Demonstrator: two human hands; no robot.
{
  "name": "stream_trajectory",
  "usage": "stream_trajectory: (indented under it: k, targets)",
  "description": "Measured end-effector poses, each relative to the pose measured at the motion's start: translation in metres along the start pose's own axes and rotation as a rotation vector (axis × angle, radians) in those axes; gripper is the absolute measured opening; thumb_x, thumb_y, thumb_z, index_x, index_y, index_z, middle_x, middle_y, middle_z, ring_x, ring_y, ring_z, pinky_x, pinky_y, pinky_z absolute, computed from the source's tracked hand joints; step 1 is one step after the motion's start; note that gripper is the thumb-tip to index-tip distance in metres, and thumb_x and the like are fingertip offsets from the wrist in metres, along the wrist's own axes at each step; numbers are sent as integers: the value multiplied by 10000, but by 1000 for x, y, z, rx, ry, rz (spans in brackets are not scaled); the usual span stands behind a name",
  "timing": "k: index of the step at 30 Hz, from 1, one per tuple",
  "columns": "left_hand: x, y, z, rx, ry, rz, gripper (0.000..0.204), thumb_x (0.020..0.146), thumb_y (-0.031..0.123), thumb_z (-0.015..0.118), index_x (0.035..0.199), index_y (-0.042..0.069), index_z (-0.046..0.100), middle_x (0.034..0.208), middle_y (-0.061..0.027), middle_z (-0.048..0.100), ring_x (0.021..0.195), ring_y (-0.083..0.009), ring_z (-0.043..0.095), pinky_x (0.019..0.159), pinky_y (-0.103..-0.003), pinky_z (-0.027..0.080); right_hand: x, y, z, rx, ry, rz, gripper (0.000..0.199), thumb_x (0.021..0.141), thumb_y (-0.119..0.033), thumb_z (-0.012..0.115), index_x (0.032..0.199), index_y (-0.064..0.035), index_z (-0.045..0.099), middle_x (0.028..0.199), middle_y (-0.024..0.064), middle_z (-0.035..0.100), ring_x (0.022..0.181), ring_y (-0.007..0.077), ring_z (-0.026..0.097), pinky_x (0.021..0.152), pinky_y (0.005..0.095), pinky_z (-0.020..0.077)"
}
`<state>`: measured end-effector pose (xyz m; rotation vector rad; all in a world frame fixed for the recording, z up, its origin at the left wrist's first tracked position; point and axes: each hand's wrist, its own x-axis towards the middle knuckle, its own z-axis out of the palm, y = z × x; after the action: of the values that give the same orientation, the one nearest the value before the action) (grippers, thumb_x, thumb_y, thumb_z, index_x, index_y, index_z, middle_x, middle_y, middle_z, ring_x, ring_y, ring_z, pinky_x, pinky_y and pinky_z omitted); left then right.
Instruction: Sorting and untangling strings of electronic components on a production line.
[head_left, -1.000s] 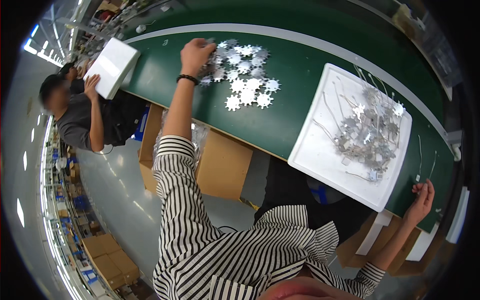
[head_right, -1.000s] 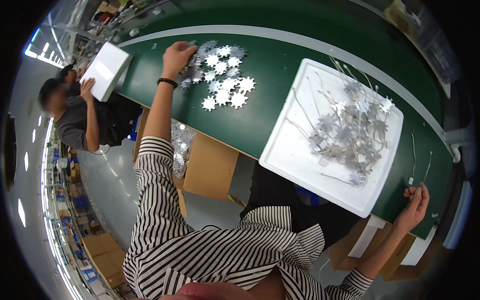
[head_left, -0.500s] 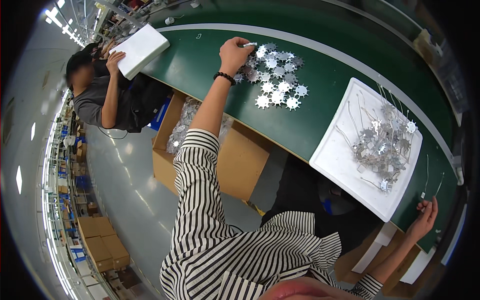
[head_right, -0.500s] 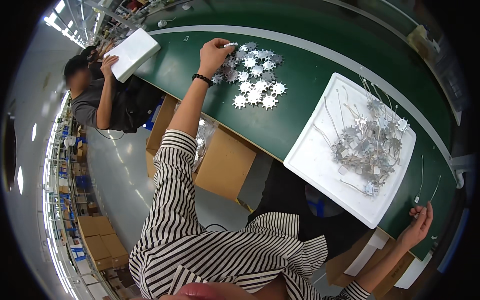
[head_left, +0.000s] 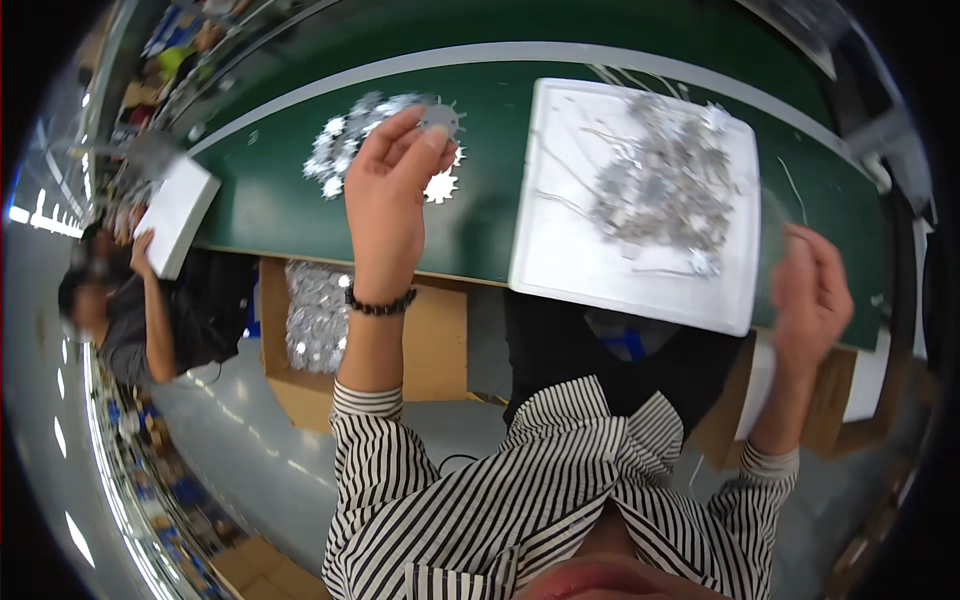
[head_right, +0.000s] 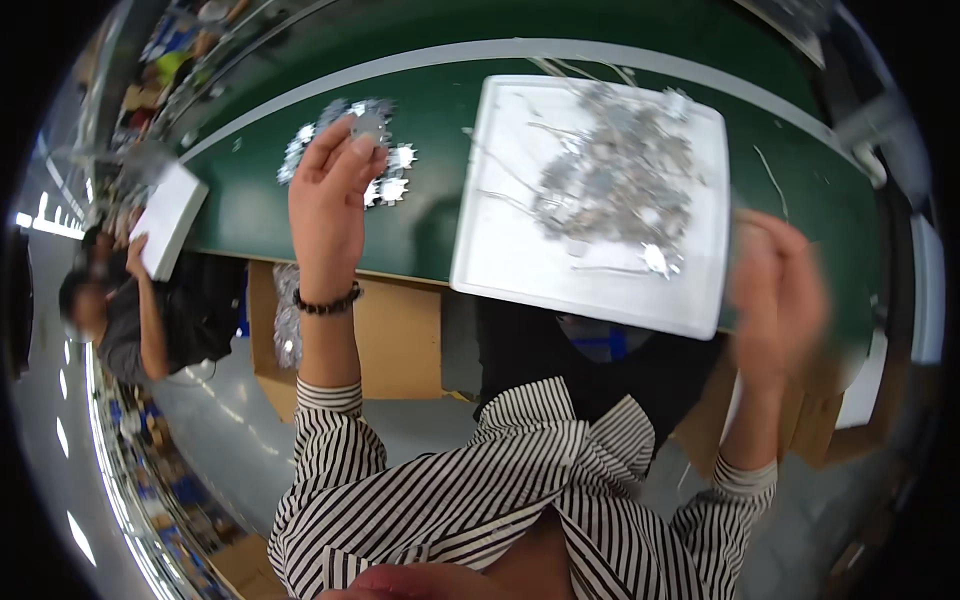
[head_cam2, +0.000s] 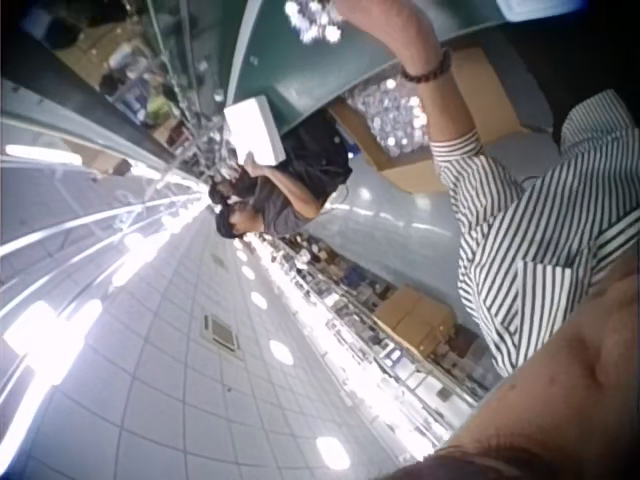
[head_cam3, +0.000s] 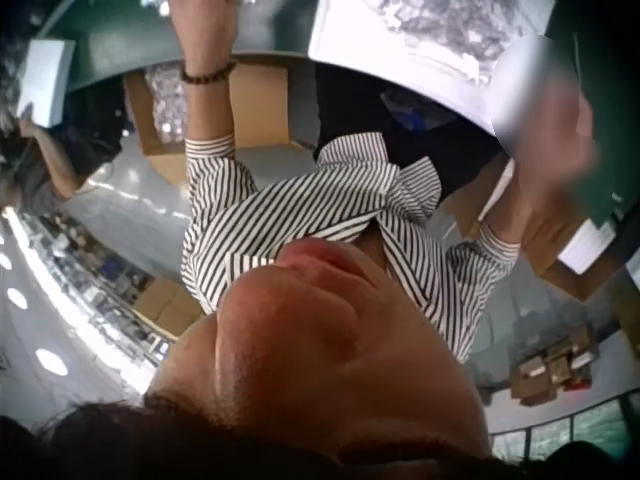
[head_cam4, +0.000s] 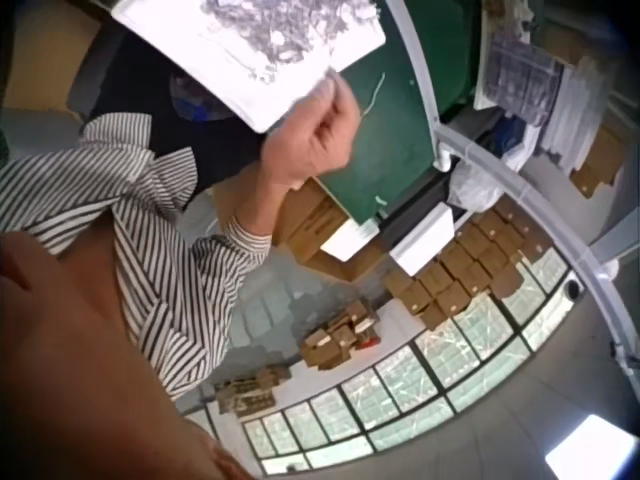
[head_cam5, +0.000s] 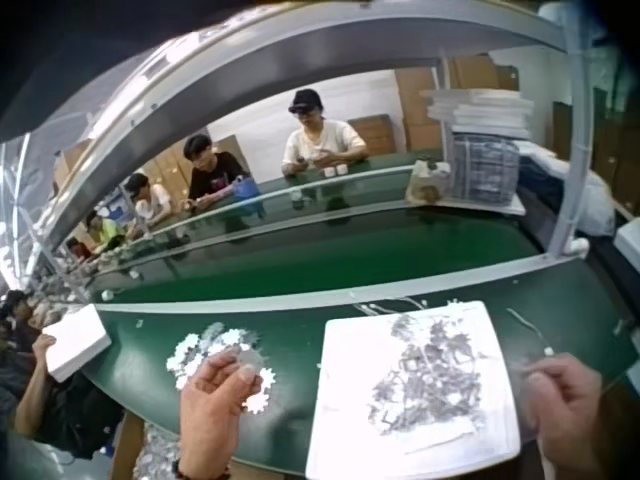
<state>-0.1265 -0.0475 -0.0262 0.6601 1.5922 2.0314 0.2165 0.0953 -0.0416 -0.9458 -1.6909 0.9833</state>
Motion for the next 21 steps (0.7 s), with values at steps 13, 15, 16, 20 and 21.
stream_trajectory:
  k: [13, 15, 16, 20, 21]
  targets:
    - [-60, -1, 51, 118, -206, 72, 446, 854, -69, 719, 1292, -65, 632, 1084, -144, 686, 974, -177, 658, 859, -246, 562, -13, -50, 99, -159, -161, -633, 213, 758, 86, 732, 956, 5, 726, 667, 1, 631, 477, 96, 418, 463, 240, 356]
    - [-62, 1, 49, 168, -202, 99, 442, 854, -68, 717, 1289, -66, 635, 1081, -141, 683, 959, -167, 648, 848, -240, 561, -14, -50, 102, -219, -161, -698, 222, 750, 86, 736, 957, 5, 725, 663, 2, 615, 486, 103, 425, 469, 245, 361]
    - [-63, 1, 48, 192, -201, 112, 440, 854, -67, 715, 1287, -66, 637, 1079, -139, 682, 952, -163, 643, 842, -237, 561, -14, -50, 102, -250, -160, -729, 226, 747, 86, 738, 957, 5, 724, 661, 3, 608, 490, 107, 428, 472, 247, 363]
    - [-64, 4, 46, 262, -194, 147, 435, 849, -64, 713, 1278, -65, 645, 1071, -133, 676, 917, -149, 628, 819, -229, 558, -15, -50, 103, -326, -185, -809, 243, 736, 83, 745, 966, 7, 721, 660, 7, 586, 504, 119, 437, 479, 252, 369]
    - [-64, 5, 45, 285, -192, 157, 433, 847, -63, 712, 1275, -65, 648, 1069, -130, 674, 904, -145, 623, 811, -226, 557, -16, -49, 103, -350, -198, -832, 250, 733, 82, 747, 970, 8, 719, 661, 8, 579, 508, 122, 440, 481, 254, 371]
